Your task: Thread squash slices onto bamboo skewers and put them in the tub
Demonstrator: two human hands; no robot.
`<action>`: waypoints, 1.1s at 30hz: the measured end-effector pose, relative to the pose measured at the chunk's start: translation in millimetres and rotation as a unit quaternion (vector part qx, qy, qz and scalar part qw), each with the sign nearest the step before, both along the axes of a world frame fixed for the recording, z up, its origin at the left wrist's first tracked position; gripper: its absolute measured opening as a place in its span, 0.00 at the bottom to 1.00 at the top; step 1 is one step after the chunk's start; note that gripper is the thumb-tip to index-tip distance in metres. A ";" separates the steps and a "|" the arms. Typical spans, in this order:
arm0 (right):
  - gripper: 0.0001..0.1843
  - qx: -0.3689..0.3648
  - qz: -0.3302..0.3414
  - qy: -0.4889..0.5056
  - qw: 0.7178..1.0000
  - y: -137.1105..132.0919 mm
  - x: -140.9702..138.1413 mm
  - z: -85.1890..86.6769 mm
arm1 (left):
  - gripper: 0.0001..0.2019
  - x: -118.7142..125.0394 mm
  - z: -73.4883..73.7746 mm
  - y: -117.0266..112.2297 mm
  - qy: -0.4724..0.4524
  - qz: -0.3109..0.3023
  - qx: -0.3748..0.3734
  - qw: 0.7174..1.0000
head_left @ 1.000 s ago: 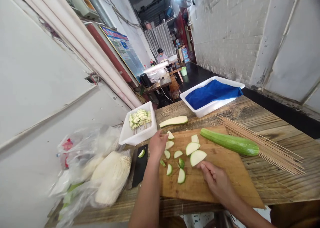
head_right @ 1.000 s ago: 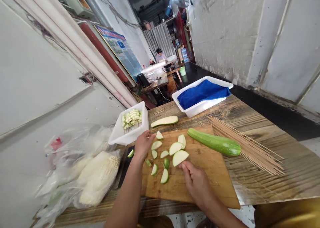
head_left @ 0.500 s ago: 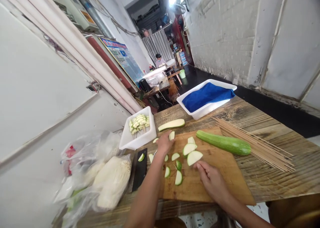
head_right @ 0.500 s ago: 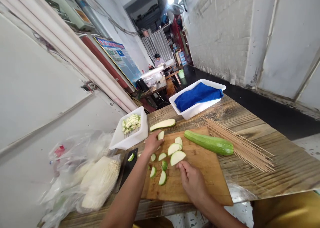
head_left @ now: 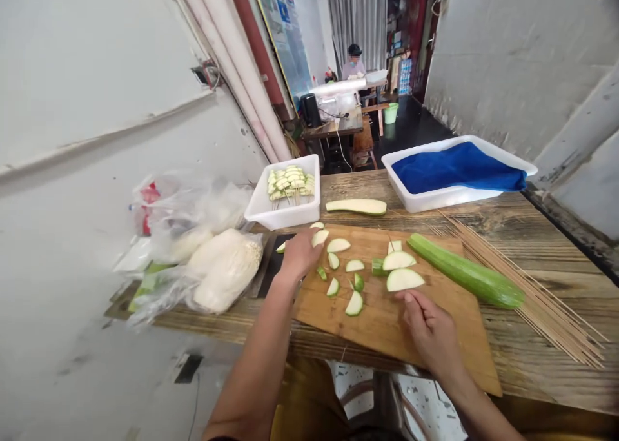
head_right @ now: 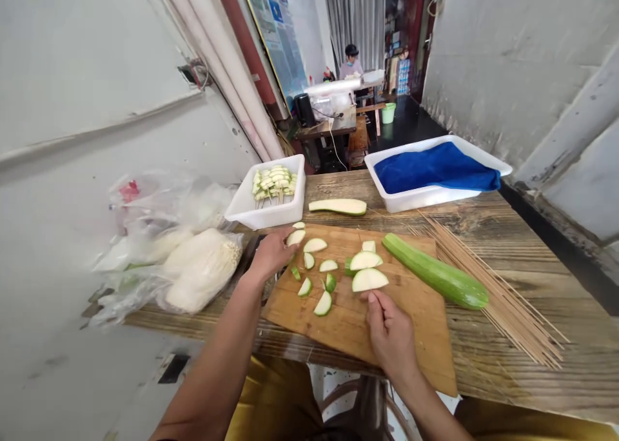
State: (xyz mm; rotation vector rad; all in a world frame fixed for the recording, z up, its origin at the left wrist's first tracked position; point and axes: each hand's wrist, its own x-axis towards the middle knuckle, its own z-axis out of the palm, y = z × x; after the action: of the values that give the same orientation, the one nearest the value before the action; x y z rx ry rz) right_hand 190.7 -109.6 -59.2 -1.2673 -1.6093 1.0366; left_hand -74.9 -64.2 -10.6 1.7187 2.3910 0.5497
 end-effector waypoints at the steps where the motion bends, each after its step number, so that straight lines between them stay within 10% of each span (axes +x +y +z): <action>1: 0.20 -0.005 -0.001 -0.001 1.000 -0.3 0.0 -0.1 | 0.22 -0.7 -3.5 -0.4 0.010 -0.012 -0.006 1.000; 8: 0.20 -0.047 -0.013 0.012 0.999 -1.9 -0.1 -0.4 | 0.18 -0.1 -14.8 -8.7 -0.030 -0.101 0.026 0.994; 23: 0.17 -0.088 -0.083 0.157 0.980 -17.7 13.4 0.8 | 0.19 80.3 -6.5 -14.6 0.007 -0.246 0.003 0.969; 33: 0.16 -0.101 -0.043 0.212 0.971 -16.5 17.4 -5.6 | 0.13 90.0 -8.3 -5.0 0.040 -0.239 -0.016 0.970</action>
State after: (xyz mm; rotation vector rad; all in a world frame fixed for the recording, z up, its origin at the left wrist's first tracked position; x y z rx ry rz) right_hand 208.1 -126.1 -64.7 -1.1370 -1.1376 1.3374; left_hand 15.1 -69.2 -18.9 2.2333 1.9040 0.3689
